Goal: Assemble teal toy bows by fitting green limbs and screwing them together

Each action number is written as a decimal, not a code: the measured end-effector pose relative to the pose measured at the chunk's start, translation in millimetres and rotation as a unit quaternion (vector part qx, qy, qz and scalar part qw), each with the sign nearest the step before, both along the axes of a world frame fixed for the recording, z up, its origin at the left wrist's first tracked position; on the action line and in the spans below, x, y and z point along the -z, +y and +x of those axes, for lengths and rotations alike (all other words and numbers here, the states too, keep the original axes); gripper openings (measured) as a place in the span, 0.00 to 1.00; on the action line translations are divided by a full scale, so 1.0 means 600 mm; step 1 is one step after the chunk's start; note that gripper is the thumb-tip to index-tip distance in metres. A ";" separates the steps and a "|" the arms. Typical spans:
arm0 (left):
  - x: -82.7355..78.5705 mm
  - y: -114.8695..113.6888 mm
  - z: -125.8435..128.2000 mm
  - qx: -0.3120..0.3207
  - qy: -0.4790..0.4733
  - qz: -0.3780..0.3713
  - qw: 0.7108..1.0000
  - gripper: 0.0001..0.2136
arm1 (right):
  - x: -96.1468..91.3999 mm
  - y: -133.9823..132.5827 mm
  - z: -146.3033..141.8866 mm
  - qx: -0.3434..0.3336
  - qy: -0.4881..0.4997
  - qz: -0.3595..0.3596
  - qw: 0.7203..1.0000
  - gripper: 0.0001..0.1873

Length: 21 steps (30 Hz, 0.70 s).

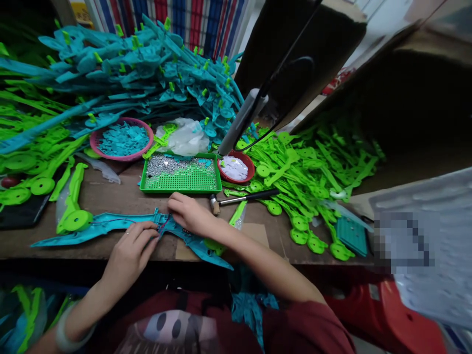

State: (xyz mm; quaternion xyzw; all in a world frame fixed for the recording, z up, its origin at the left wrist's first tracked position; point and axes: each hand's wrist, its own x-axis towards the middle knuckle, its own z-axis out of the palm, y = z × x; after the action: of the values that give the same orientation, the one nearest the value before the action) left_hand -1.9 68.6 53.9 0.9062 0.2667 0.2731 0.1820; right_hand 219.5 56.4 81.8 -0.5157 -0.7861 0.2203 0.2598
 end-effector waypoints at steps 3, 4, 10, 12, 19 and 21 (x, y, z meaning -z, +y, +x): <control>0.007 0.002 0.003 0.003 -0.067 -0.031 0.997 0.05 | -0.004 -0.001 0.002 0.028 0.044 -0.042 0.998 0.07; 0.010 0.002 0.006 0.008 -0.093 -0.047 0.995 0.06 | -0.005 -0.001 0.002 0.036 0.060 -0.054 0.996 0.07; 0.026 0.010 0.012 0.044 -0.102 -0.002 0.994 0.07 | -0.002 0.005 0.003 0.085 0.159 -0.155 0.971 0.04; 0.029 0.012 0.004 0.050 -0.080 0.055 0.994 0.07 | -0.004 0.007 0.005 0.074 0.127 -0.156 0.977 0.05; 0.037 0.008 -0.020 0.056 -0.080 0.103 0.990 0.08 | -0.012 0.007 -0.001 -0.029 0.007 -0.049 0.998 0.04; 0.039 0.004 -0.021 0.047 -0.069 0.103 0.991 0.07 | -0.003 0.003 -0.004 -0.015 0.000 -0.024 1.000 0.05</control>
State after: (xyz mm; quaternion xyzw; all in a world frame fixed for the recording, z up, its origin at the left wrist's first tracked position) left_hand -14.3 71.0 30.5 0.9108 0.1809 0.3517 0.1185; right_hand 216.8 58.5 83.4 -0.5096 -0.7885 0.2431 0.2437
